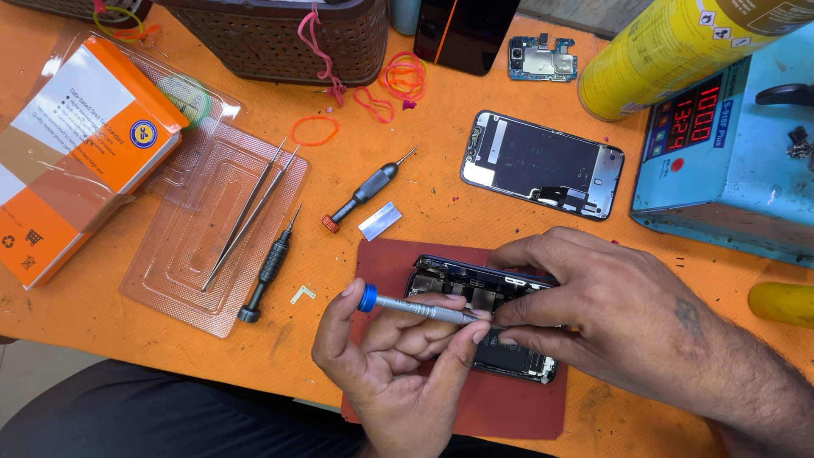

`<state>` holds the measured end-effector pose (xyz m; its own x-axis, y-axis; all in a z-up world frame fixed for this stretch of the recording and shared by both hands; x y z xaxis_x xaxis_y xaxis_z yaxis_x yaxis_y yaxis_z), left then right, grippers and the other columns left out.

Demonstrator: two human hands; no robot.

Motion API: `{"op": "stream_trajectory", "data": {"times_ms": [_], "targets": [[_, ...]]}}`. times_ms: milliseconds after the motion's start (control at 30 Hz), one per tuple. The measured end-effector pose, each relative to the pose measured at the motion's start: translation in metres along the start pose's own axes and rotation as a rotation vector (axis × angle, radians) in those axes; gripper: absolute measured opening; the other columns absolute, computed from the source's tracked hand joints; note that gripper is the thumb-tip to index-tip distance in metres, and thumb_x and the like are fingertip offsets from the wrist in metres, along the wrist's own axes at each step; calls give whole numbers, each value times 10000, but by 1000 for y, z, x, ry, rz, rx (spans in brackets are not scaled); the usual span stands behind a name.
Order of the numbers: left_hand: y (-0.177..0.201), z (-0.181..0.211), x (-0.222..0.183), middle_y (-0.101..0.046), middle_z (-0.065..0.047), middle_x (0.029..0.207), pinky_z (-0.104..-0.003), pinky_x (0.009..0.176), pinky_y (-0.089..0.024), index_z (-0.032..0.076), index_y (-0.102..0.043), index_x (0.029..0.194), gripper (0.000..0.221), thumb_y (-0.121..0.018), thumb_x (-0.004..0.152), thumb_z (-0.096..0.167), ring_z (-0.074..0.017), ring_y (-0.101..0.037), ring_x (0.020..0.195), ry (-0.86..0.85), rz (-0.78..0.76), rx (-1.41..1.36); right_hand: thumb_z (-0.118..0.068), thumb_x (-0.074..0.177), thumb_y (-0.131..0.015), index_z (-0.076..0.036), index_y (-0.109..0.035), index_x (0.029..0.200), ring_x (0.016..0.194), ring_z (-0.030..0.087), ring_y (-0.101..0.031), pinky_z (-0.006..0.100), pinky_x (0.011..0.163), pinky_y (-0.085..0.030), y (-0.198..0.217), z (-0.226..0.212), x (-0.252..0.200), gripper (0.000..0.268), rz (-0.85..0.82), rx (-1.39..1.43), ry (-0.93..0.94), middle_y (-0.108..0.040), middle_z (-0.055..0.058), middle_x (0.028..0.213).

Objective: The person assembles a mobile phone by placing the internal components into the housing and using a screwdriver to secure the connectors and screen.

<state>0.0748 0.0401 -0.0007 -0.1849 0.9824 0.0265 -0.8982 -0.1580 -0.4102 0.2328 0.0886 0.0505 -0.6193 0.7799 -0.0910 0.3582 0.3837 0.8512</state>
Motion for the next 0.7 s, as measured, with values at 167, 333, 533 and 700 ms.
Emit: {"op": "stream_trajectory", "data": {"times_ms": [167,333,533,700], "targets": [[1,0,0,-695,-261,1199,-401,953,-672,144,-137,1524,920,-709,894,-205,-273,-792,1017,-6,6,6,-412,818,-780,-254,-814,979,1155,199,-647,367,872,-539,0,0,0,228,2,8,-1,-674,12,1256],[1,0,0,-690,-263,1203,-401,951,-672,149,-134,1525,924,-709,894,-204,-273,-792,1013,-5,12,8,-416,820,-782,-249,-816,965,1155,195,-649,366,876,-540,-1,1,-1,224,-5,9,-8,-676,16,1256],[1,0,0,-687,-261,1208,-409,956,-678,150,-135,1519,916,-705,895,-204,-278,-792,1022,4,3,17,-423,822,-785,-253,-820,960,1166,190,-651,365,888,-544,-4,5,-1,222,-20,1,-23,-678,16,1260],[2,0,-1,-688,-255,1202,-413,961,-677,153,-146,1522,925,-717,890,-206,-273,-791,1020,-13,10,17,-421,822,-783,-252,-822,977,1168,194,-647,367,887,-542,-5,5,-1,233,-19,10,-19,-676,20,1262]]}}
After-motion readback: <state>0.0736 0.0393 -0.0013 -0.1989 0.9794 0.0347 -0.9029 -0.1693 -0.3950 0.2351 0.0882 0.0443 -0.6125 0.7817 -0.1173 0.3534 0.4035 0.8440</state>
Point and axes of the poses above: each hand's wrist, its own x-axis towards the middle knuckle, its own y-axis out of the back of the hand, z = x × y, the point moved 9 cm from there along x, towards the middle knuckle
